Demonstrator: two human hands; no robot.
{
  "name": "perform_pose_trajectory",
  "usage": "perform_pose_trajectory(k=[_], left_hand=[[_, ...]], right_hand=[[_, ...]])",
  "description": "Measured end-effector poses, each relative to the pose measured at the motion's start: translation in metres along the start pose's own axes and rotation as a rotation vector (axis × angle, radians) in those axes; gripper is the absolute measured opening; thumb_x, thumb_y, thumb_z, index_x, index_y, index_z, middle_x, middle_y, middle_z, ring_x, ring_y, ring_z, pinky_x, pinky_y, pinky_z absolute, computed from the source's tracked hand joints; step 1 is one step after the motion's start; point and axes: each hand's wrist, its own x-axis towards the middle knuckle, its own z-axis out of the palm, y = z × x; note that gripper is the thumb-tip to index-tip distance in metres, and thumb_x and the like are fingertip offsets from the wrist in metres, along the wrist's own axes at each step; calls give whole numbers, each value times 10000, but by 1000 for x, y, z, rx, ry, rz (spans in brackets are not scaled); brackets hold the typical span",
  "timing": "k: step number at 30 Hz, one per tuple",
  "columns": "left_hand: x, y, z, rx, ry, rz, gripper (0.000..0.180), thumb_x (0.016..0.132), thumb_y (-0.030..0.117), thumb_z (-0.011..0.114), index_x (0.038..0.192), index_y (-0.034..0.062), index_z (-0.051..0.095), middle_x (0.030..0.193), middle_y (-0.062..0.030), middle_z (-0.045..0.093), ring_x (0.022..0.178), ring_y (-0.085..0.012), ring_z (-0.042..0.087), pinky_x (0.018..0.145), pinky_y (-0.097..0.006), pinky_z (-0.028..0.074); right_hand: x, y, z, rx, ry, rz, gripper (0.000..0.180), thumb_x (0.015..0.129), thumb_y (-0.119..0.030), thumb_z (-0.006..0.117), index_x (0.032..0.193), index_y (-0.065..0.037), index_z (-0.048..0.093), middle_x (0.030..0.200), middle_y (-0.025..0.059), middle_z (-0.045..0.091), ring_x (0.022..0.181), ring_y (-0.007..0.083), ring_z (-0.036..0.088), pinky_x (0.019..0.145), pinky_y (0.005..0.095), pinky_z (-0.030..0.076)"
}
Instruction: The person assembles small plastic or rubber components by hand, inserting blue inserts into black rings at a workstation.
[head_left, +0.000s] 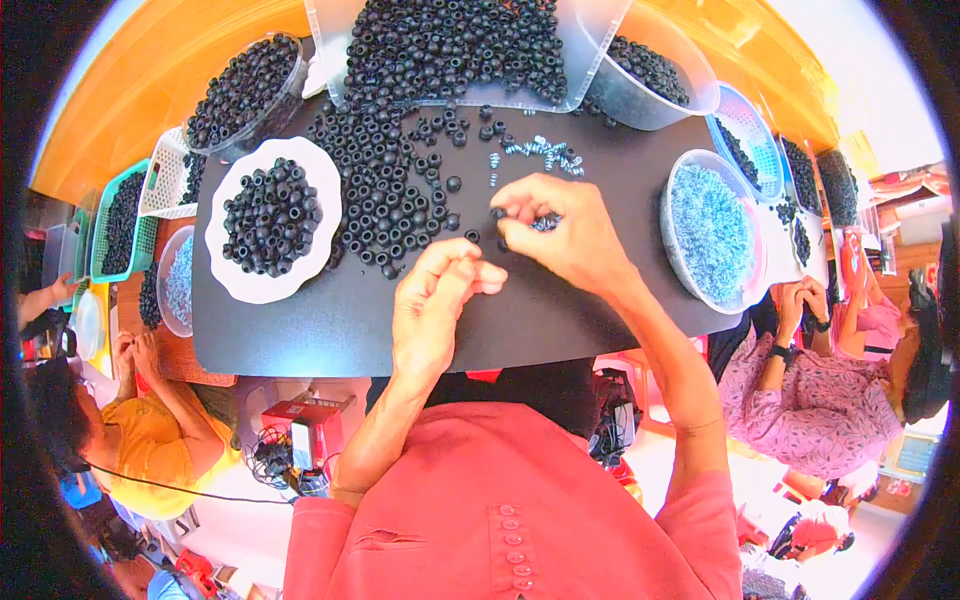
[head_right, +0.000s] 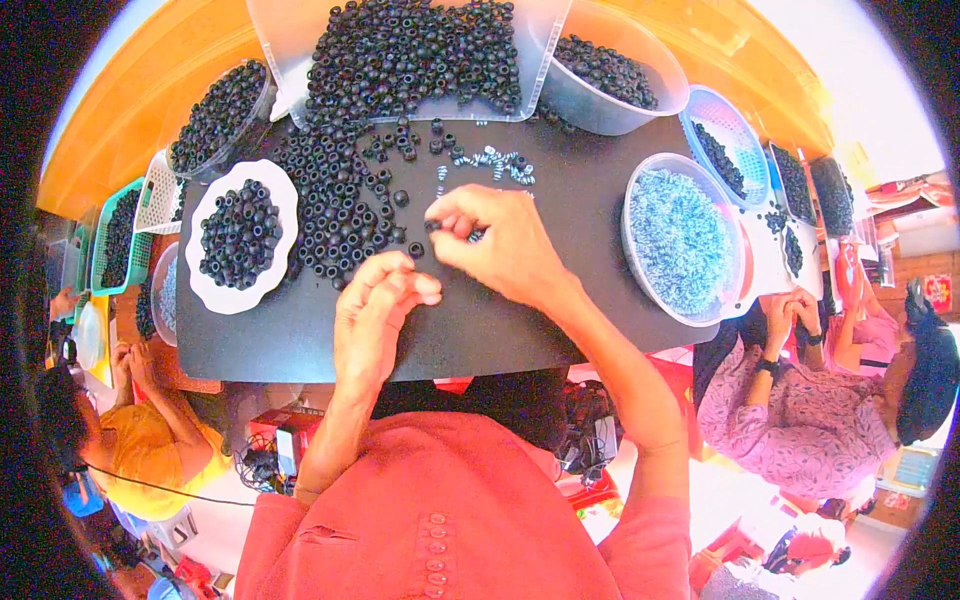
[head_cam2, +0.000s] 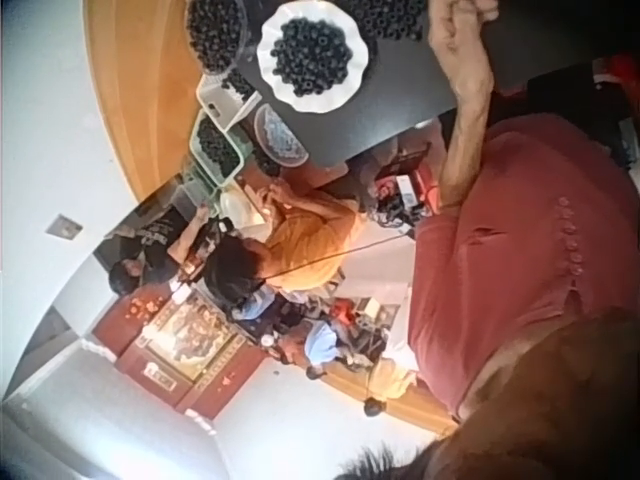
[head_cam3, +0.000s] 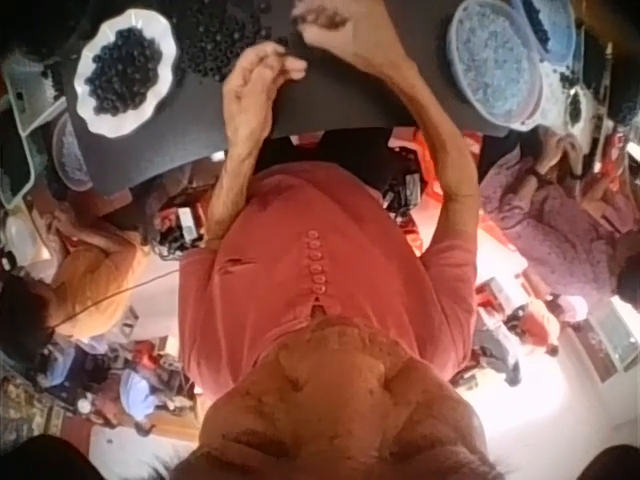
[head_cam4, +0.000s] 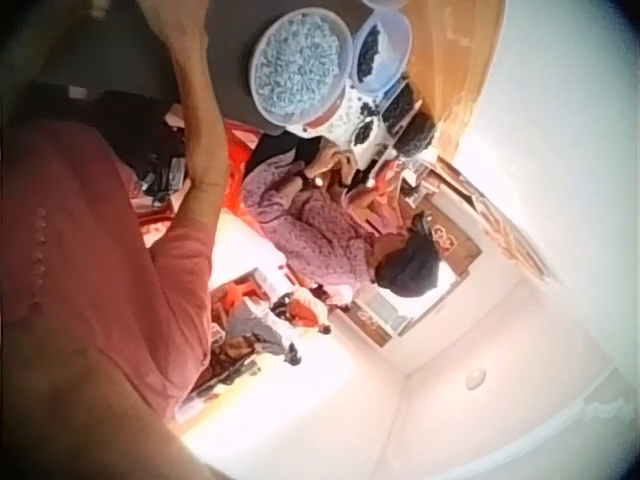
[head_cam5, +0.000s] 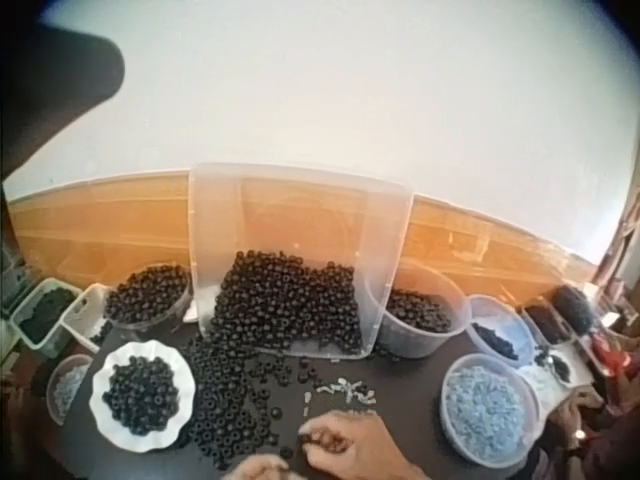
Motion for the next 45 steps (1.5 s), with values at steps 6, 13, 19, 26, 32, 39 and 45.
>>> perform_pose_trajectory(k=[6, 13, 19, 26, 32, 39, 45], left_hand=[[1, -3, -3, -180, -51, -73, 162, 932, 100, 535, 1078, 39, 570, 911, -42, 620, 843, -136, 588, 791, -300, 477], [-3, -4, -1, -113, -21, -101, 175, 915, 98, 569, 1074, 28, 588, 955, -46, 621, 885, -126, 589, 799, -288, 476], [-2, -2, -5, -68, -99, -99, 181, 904, 103, 585, 1048, -6, 597, 949, -66, 635, 859, -152, 619, 764, -301, 495], [-1, -4, -9, -191, -110, -89, 210, 928, 110, 535, 1094, -13, 571, 959, -100, 635, 926, -184, 622, 826, -315, 482], [0, 2, -3, -307, -88, -139, 239, 936, 118, 520, 1124, -25, 560, 999, -107, 624, 976, -205, 614, 888, -331, 469], [0, -2, -5, -176, -73, -147, 292, 918, 154, 540, 1138, -38, 553, 1020, -122, 631, 979, -202, 610, 890, -326, 460], [1, -2, -10, -190, -154, -139, 231, 938, 73, 471, 1125, -23, 566, 1024, -108, 629, 980, -181, 603, 870, -300, 469]], right_hand=[[-35, -13, 29, 287, 52, -43, 188, 780, -31, 652, 967, -19, 647, 804, 91, 609, 692, 150, 622, 619, 278, 494], [-53, -19, 29, -301, 283, -367, 227, 729, -30, 693, 953, -41, 660, 854, 100, 612, 709, 206, 604, 639, 321, 455], [-39, -4, 11, -355, 259, -269, 69, 751, -97, 678, 802, -60, 650, 763, 41, 637, 675, 200, 604, 644, 320, 438], [-26, -19, 14, -51, -24, -319, 222, 726, -105, 688, 932, -52, 628, 894, 82, 598, 801, 237, 592, 692, 355, 475], [-40, -11, 30, 59, 91, -138, 273, 711, -21, 692, 980, -42, 654, 936, 69, 591, 766, 177, 586, 696, 297, 492], [-46, -5, 38, 148, 129, -151, 307, 728, 54, 677, 1024, -24, 651, 1018, 70, 595, 694, 95, 573, 679, 236, 483], [-47, -8, 38, 147, 151, -169, 313, 726, 52, 683, 1026, -23, 637, 1036, 81, 587, 686, 96, 576, 673, 236, 481]])
